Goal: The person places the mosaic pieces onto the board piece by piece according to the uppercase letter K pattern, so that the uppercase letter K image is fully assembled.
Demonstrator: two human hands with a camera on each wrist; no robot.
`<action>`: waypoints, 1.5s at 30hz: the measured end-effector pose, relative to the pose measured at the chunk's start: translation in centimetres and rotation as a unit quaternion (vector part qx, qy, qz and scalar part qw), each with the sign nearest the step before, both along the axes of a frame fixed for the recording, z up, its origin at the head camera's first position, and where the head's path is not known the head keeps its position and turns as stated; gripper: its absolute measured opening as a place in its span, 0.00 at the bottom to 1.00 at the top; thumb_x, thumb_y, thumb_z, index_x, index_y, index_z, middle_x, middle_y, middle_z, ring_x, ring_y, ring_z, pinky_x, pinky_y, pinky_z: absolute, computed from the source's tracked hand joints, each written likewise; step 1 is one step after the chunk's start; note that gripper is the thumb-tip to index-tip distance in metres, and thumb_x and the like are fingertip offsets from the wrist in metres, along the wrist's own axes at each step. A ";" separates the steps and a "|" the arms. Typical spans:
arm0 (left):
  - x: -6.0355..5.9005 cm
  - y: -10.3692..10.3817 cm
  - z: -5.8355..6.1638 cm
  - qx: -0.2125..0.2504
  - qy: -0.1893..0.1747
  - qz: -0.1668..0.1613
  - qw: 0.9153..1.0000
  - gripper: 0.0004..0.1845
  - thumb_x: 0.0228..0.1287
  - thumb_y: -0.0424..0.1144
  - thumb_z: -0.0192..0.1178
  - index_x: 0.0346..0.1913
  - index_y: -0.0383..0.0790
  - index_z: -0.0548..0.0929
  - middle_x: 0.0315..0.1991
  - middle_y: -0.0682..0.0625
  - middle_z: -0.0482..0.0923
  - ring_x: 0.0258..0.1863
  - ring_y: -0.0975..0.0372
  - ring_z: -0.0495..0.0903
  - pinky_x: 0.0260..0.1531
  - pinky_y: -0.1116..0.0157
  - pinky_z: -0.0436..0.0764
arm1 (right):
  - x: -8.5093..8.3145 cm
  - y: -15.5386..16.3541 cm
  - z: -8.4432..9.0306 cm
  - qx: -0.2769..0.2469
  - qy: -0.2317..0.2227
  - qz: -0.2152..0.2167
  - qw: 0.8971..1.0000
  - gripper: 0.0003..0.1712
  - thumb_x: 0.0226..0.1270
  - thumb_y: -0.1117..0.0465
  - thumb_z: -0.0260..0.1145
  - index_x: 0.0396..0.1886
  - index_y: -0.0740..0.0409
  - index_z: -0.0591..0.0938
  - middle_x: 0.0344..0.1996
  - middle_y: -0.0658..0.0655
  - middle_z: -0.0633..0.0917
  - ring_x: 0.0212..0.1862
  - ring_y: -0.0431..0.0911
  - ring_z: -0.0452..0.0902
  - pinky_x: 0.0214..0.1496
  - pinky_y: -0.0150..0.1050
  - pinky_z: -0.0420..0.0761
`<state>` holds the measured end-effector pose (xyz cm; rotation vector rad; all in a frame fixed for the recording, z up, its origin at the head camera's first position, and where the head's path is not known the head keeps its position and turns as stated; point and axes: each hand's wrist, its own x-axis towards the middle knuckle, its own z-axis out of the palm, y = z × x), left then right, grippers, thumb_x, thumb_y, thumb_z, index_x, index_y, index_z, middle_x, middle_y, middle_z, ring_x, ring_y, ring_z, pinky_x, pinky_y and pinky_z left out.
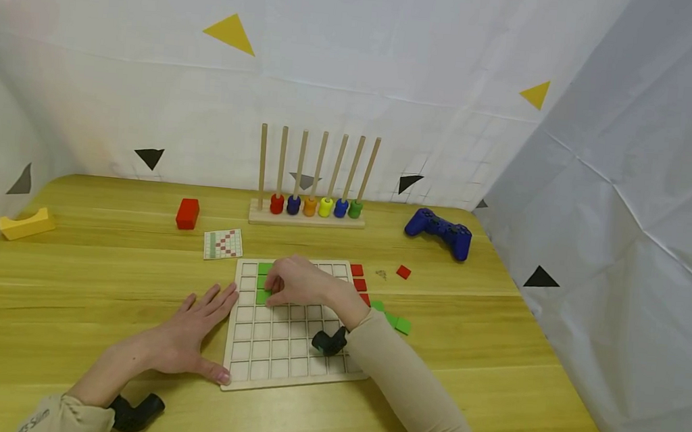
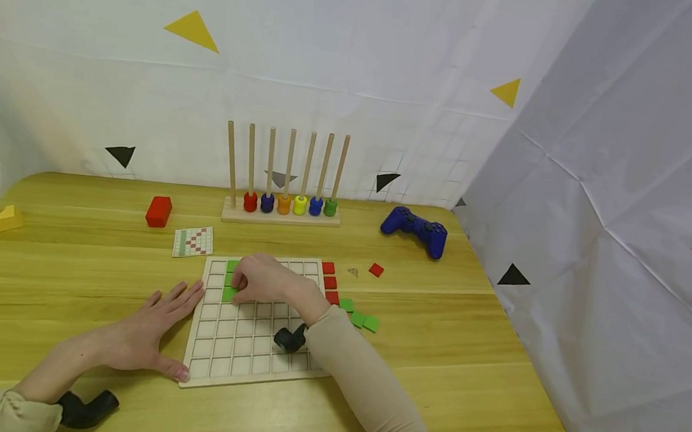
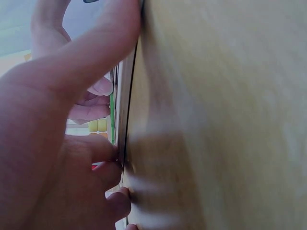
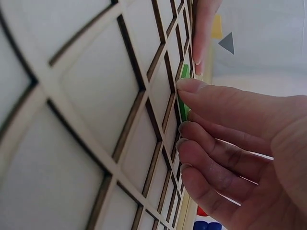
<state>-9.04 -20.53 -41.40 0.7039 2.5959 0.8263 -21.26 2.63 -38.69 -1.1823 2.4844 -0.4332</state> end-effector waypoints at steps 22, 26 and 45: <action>0.1 0.0 0.0 0.000 -0.003 0.000 1.000 0.71 0.43 0.69 0.72 0.79 0.32 0.44 0.81 0.37 0.35 0.78 0.37 0.33 0.70 0.32 0.34 | 0.4 1.3 0.9 0.001 0.023 0.026 0.999 0.14 0.65 0.57 0.73 0.47 0.57 0.88 0.40 0.50 0.85 0.41 0.37 0.79 0.45 0.27 0.78; 0.1 0.0 0.0 0.002 -0.002 0.001 1.000 0.71 0.43 0.69 0.72 0.80 0.32 0.44 0.81 0.37 0.35 0.78 0.37 0.33 0.70 0.32 0.33 | 0.5 2.5 1.4 0.000 0.012 0.019 1.000 0.15 0.65 0.58 0.73 0.49 0.58 0.87 0.42 0.51 0.85 0.42 0.40 0.79 0.47 0.29 0.78; -0.1 -0.1 -0.3 0.005 0.004 0.000 1.000 0.72 0.42 0.69 0.72 0.80 0.33 0.44 0.81 0.37 0.35 0.78 0.37 0.33 0.69 0.31 0.33 | -0.6 10.2 2.2 -0.061 -0.047 -0.009 0.997 0.18 0.63 0.59 0.74 0.50 0.63 0.86 0.44 0.57 0.85 0.43 0.43 0.80 0.50 0.37 0.82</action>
